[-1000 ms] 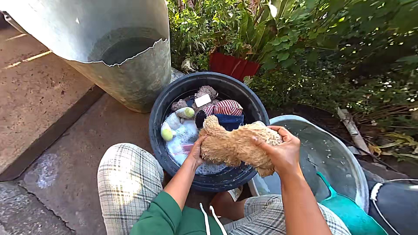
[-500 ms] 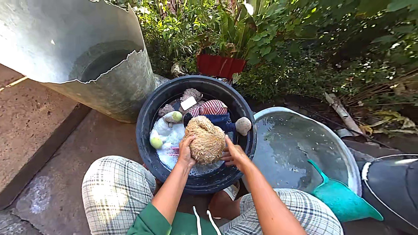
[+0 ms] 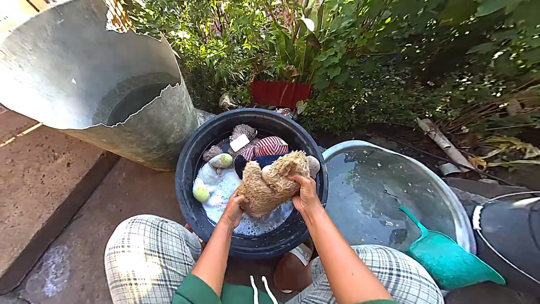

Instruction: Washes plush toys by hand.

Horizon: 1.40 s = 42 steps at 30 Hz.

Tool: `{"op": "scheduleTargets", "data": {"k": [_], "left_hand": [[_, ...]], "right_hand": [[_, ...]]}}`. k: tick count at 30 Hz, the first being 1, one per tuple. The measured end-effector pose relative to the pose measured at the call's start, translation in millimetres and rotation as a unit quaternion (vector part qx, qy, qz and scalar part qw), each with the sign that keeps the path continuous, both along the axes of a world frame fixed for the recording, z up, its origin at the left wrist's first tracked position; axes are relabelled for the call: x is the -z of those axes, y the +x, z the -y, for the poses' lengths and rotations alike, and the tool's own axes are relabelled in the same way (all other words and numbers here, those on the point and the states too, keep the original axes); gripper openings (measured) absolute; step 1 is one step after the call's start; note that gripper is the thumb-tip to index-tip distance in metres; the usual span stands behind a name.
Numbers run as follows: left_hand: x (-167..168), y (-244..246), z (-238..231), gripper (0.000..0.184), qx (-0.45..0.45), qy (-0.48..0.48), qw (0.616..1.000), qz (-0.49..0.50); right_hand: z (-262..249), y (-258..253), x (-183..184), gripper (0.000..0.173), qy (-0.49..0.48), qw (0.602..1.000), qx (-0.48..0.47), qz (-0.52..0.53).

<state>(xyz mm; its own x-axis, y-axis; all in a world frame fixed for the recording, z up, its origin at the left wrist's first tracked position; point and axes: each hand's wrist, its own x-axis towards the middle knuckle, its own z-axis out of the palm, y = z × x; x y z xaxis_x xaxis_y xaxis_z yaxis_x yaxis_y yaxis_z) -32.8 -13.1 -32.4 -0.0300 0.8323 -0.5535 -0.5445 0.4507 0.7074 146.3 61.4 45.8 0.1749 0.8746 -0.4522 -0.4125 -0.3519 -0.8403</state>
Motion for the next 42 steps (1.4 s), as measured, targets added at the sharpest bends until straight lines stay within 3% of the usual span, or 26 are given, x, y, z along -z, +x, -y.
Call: {"op": "scheduleTargets", "data": {"k": [2,4,7,9,11,14,17,18,20,22,25,27,28,29,31,32,34,36,38,42], "left_hand": [[-8.9,-2.9,-8.2,0.038,0.023,-0.095,0.992,-0.085],[-18.1,-7.8,-13.3,0.034,0.059,-0.145,0.973,-0.169],[-36.6,-19.3,-20.5,0.057,0.114,-0.053,0.933,-0.336],[-53.1,-27.2,-27.2,0.061,0.123,0.043,0.897,-0.423],[-67.2,-28.0,-28.5,0.055,0.113,0.16,0.906,-0.374],[-79.3,-14.7,-27.1,0.066,0.127,0.311,0.925,-0.176],[-86.0,6.2,-22.3,0.092,0.134,0.329,0.935,-0.008],[-86.6,13.4,-20.0,0.093,0.111,0.31,0.944,0.017],[-84.5,30.5,-17.0,0.075,0.001,0.233,0.972,0.035],[-79.8,43.6,-16.4,0.053,-0.1,0.147,0.983,0.036],[-70.5,56.9,-14.9,0.051,-0.151,0.086,0.985,-0.014],[-65.7,66.5,-7.7,0.057,-0.132,0.091,0.984,-0.081],[-65.3,70.9,-3.4,0.058,-0.117,0.101,0.98,-0.124],[-66.1,74.2,0.0,0.06,-0.101,0.119,0.975,-0.161],[-70.6,76.6,5.7,0.067,-0.08,0.177,0.96,-0.201],[-75.1,75.2,6.2,0.07,-0.075,0.215,0.954,-0.196],[-87.1,66.6,2.5,0.073,-0.069,0.277,0.946,-0.152],[-95.0,54.7,-6.7,0.059,-0.081,0.299,0.944,-0.113],[-96.7,41.9,-15.0,0.04,-0.112,0.259,0.952,-0.12],[-76.6,24.2,-22.5,0.028,-0.109,0.147,0.951,-0.249]], "right_hand": [[4.9,-4.4,-4.2,0.029,0.037,0.999,-0.027,-0.009],[8.8,-7.4,-9.1,0.035,0.063,0.996,-0.059,-0.021],[10.9,-7.4,-26.0,0.042,0.104,0.99,-0.09,-0.045],[11.8,-2.5,-38.1,0.046,0.138,0.981,-0.114,-0.069],[12.2,2.6,-47.2,0.046,0.169,0.971,-0.142,-0.097],[11.5,7.2,-52.0,0.053,0.196,0.956,-0.171,-0.134],[9.6,6.9,-42.1,0.057,0.193,0.955,-0.174,-0.14],[8.4,6.0,-36.9,0.053,0.183,0.959,-0.173,-0.126],[8.3,-0.3,-27.3,0.053,0.165,0.97,-0.17,-0.048],[14.9,-11.3,-14.3,0.066,0.167,0.972,-0.159,0.039],[32.2,-23.3,6.9,0.084,0.188,0.965,-0.149,0.11],[39.2,-24.4,11.8,0.106,0.168,0.962,-0.138,0.166],[39.4,-23.6,12.4,0.109,0.153,0.964,-0.122,0.182],[37.1,-22.0,10.8,0.103,0.142,0.969,-0.103,0.171],[29.9,-15.3,-1.9,0.066,0.123,0.986,-0.063,0.092],[25.9,-10.2,-13.6,0.049,0.113,0.992,-0.05,0.04],[20.5,0.2,-37.9,0.031,0.114,0.992,-0.029,-0.049],[13.8,8.7,-54.4,0.023,0.159,0.98,0.006,-0.123],[9.3,18.9,-60.9,0.017,0.222,0.96,0.002,-0.172],[5.4,30.9,-54.6,0.016,0.299,0.919,-0.037,-0.253]]}}
